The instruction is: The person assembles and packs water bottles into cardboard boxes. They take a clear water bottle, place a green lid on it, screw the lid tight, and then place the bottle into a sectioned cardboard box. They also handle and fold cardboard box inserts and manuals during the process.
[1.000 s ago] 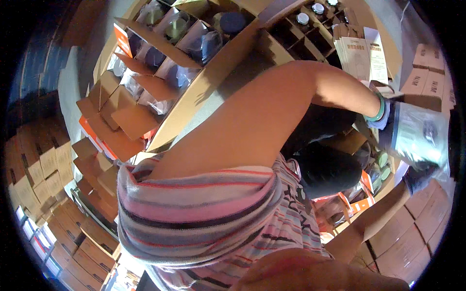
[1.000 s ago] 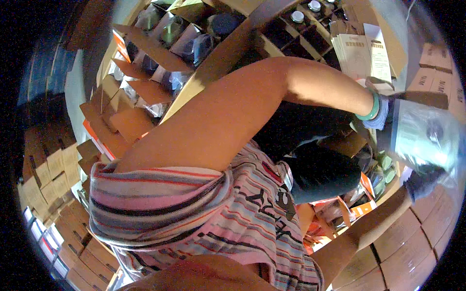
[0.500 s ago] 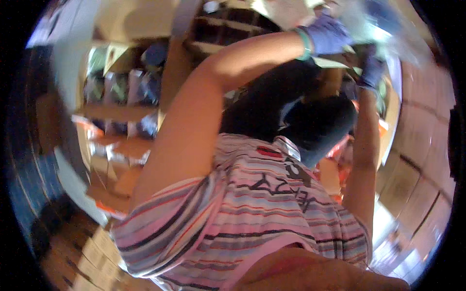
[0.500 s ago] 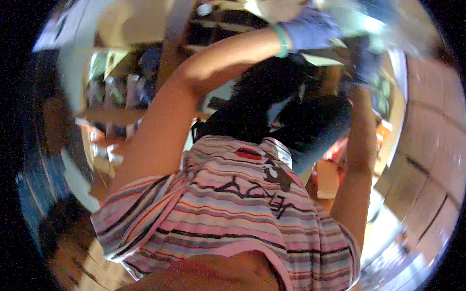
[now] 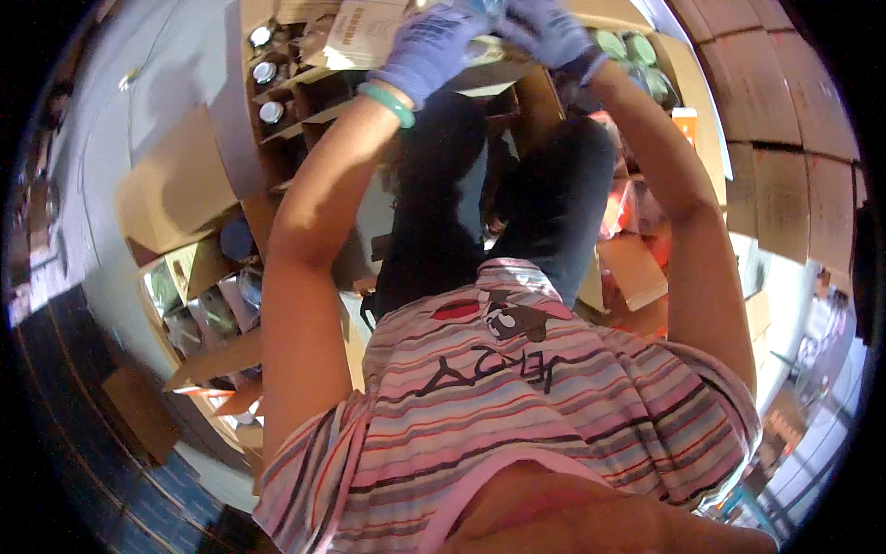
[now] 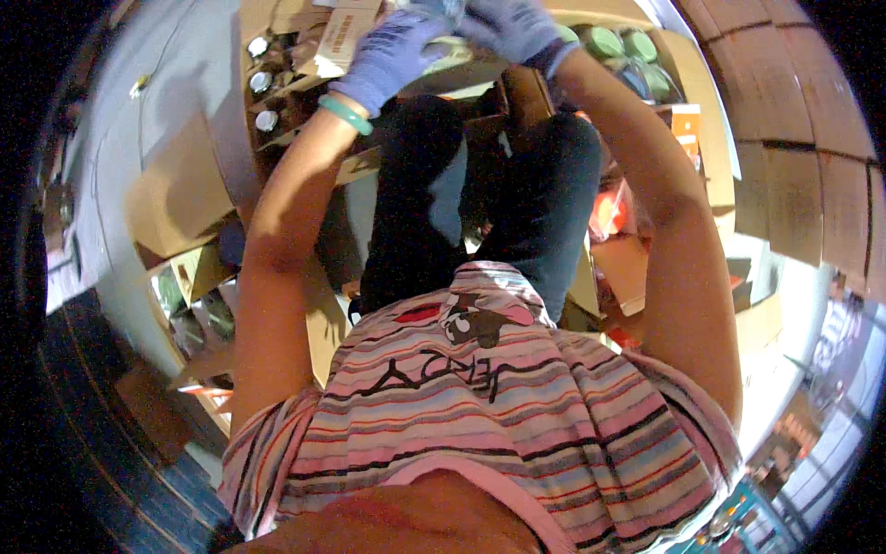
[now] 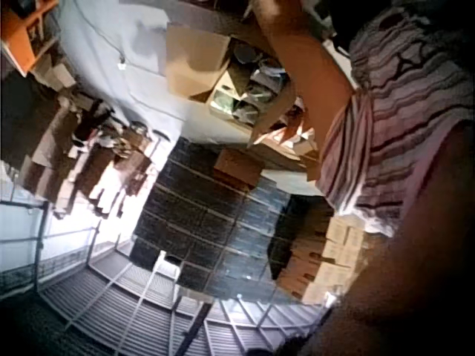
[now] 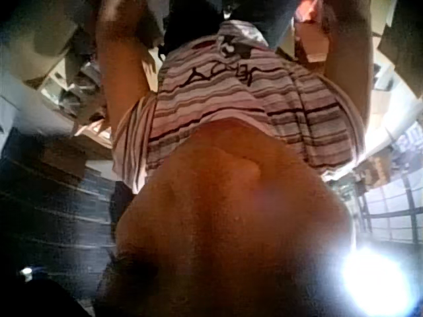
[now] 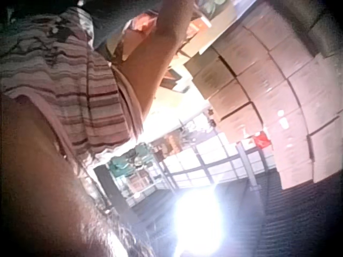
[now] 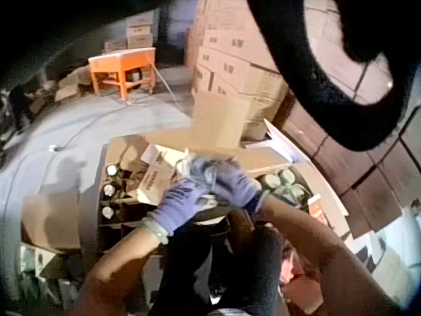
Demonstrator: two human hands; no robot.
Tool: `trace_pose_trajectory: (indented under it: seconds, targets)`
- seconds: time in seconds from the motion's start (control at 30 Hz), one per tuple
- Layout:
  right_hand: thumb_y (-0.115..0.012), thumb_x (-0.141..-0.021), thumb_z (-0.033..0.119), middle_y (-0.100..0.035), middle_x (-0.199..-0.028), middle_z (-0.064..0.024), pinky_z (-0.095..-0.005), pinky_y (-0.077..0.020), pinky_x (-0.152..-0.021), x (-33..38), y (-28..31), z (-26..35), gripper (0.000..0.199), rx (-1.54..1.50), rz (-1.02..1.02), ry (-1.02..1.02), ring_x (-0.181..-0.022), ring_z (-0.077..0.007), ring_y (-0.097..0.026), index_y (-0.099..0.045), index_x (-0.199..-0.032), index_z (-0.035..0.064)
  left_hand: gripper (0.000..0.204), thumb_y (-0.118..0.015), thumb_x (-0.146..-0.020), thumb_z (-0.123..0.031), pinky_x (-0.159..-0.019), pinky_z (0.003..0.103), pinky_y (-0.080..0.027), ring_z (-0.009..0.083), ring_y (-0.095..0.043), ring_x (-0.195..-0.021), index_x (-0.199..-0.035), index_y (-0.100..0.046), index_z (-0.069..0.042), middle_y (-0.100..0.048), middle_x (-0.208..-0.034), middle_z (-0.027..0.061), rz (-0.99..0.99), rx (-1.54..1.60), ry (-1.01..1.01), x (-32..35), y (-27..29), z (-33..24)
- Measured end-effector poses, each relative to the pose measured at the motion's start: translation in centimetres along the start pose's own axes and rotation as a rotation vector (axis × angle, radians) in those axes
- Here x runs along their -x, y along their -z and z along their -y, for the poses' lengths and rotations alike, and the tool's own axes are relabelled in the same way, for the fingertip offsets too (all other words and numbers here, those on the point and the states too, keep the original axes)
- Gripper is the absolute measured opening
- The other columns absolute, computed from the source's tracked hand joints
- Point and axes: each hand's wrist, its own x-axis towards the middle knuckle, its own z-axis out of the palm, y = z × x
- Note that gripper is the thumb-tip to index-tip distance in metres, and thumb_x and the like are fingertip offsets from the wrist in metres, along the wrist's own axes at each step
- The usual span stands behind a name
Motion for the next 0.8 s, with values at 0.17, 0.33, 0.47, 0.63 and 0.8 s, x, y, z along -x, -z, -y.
trace_pose_trajectory:
  seconds: [0.17,0.33,0.47,0.63,0.8]
  targets:
    - [-0.069,-0.084,0.028,-0.05,-0.129,-0.0232,-0.046,-0.0366,-0.104,3.4,-1.6,0.2,0.06,-0.103,-0.442,-0.222,-0.121,-0.0393,-0.047,-0.046,-0.133,0.0038,0.03,-0.065,-0.083,-0.032,-0.088,0.04,-0.049,0.0285,-0.061,-0.103,-0.109,-0.068,-0.017,-0.065,-0.107,0.0085,0.081,0.0,-0.032,0.1,0.5,-0.6]
    - [-0.074,-0.081,0.028,-0.063,-0.109,-0.0122,-0.0363,-0.0497,-0.083,1.6,1.4,-2.3,0.064,-0.748,-0.508,-1.014,-0.093,-0.0239,-0.061,-0.047,-0.132,0.0005,0.024,-0.064,-0.078,-0.014,-0.089,0.039,-0.049,0.0266,-0.057,-0.103,-0.102,-0.069,-0.016,-0.062,-0.101,0.0066,0.036,-0.121,-0.551,0.0,5.2,2.4]
    - [-0.068,-0.085,0.036,-0.068,-0.1,-0.0074,-0.03,-0.0499,-0.077,3.9,1.3,-6.5,0.041,-0.815,-0.082,-0.528,-0.087,-0.0156,-0.061,-0.067,-0.11,0.0033,0.03,-0.063,-0.078,-0.011,-0.091,0.039,-0.049,0.0273,-0.057,-0.103,-0.108,-0.065,-0.011,-0.06,-0.103,0.0075,0.068,-0.139,-0.503,1.0,10.5,0.0]
    - [-0.071,-0.087,0.025,-0.07,-0.092,-0.0085,-0.031,-0.0528,-0.077,-6.1,0.3,0.9,0.032,-0.633,-0.069,-0.44,-0.088,-0.0154,-0.064,-0.067,-0.104,-0.0016,0.04,-0.072,-0.079,-0.014,-0.096,0.042,-0.049,0.0321,-0.057,-0.112,-0.118,-0.067,-0.019,-0.063,-0.112,0.0105,0.155,-0.311,-0.287,9.5,17.7,3.9]
    - [-0.065,-0.089,0.014,-0.065,-0.102,-0.0028,-0.0287,-0.0496,-0.081,-12.5,2.6,6.0,0.027,-0.605,-0.19,-0.22,-0.092,-0.0121,-0.058,-0.062,-0.113,0.0013,0.043,-0.074,-0.079,-0.016,-0.092,0.042,-0.047,0.0303,-0.061,-0.104,-0.119,-0.061,-0.004,-0.064,-0.11,0.0134,-0.204,-0.373,-0.477,12.0,25.3,6.0]
